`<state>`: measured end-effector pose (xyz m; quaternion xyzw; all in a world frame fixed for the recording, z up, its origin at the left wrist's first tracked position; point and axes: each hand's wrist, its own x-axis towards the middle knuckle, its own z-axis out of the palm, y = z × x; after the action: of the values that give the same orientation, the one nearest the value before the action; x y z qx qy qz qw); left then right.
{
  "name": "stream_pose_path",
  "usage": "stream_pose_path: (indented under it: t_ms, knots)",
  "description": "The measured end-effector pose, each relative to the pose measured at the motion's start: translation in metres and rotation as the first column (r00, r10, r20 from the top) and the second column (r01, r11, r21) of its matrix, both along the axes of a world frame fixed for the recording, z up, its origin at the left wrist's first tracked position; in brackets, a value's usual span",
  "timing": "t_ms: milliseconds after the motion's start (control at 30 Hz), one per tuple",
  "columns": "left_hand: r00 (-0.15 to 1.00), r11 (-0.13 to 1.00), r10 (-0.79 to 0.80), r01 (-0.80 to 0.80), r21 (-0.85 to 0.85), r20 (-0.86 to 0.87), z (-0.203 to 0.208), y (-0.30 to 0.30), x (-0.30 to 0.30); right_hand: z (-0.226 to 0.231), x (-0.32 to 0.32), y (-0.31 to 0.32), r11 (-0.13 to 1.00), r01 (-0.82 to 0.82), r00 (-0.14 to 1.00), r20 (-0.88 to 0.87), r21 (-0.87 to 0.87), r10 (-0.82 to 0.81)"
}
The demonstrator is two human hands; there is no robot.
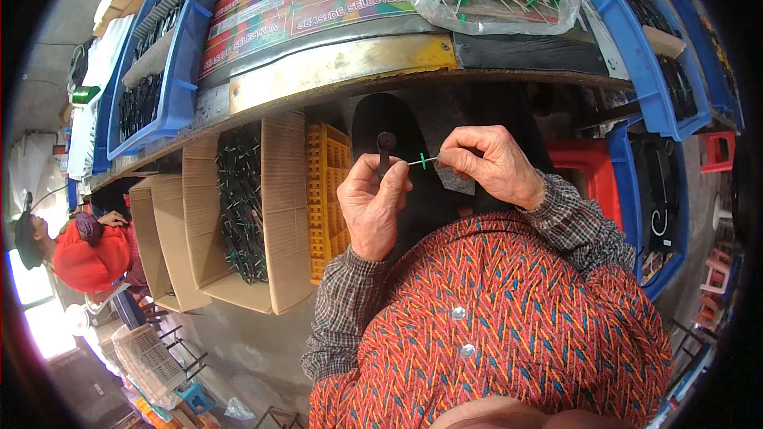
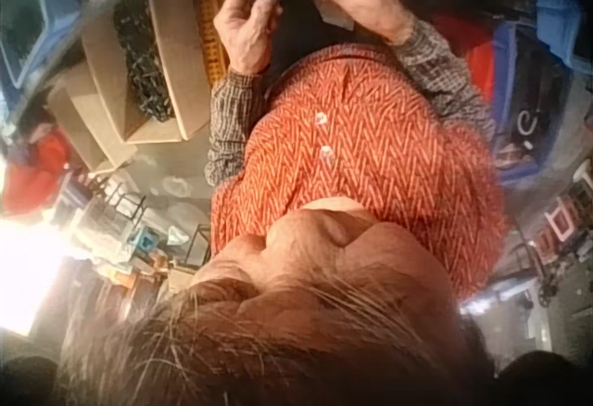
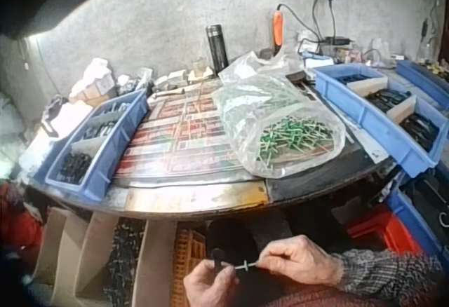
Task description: The person inserts pins into small electronic plastic housings by hand, picking them from bins and storage boxes at an assembly station.
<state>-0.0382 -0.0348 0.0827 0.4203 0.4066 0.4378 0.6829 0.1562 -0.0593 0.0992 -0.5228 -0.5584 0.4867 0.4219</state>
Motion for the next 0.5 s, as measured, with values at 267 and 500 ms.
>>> stream_pose_path:
  t_ms: [267, 500]
  knots:
    - [1.0, 1.0, -0.011, 0.011, 0.002, -0.02, -0.0015, -0.0011, 0.0012, 0.0027, -0.0005, -0.0006, 1.0, 0.015, 0.999, 0.034, 0.013, -0.015]
    - [1.0, 1.0, -0.019, 0.019, -0.016, -0.009, -0.0044, -0.003, 0.0009, -0.0015, 0.0002, -0.0005, 0.999, -0.005, 1.0, -0.017, 0.052, 0.006]
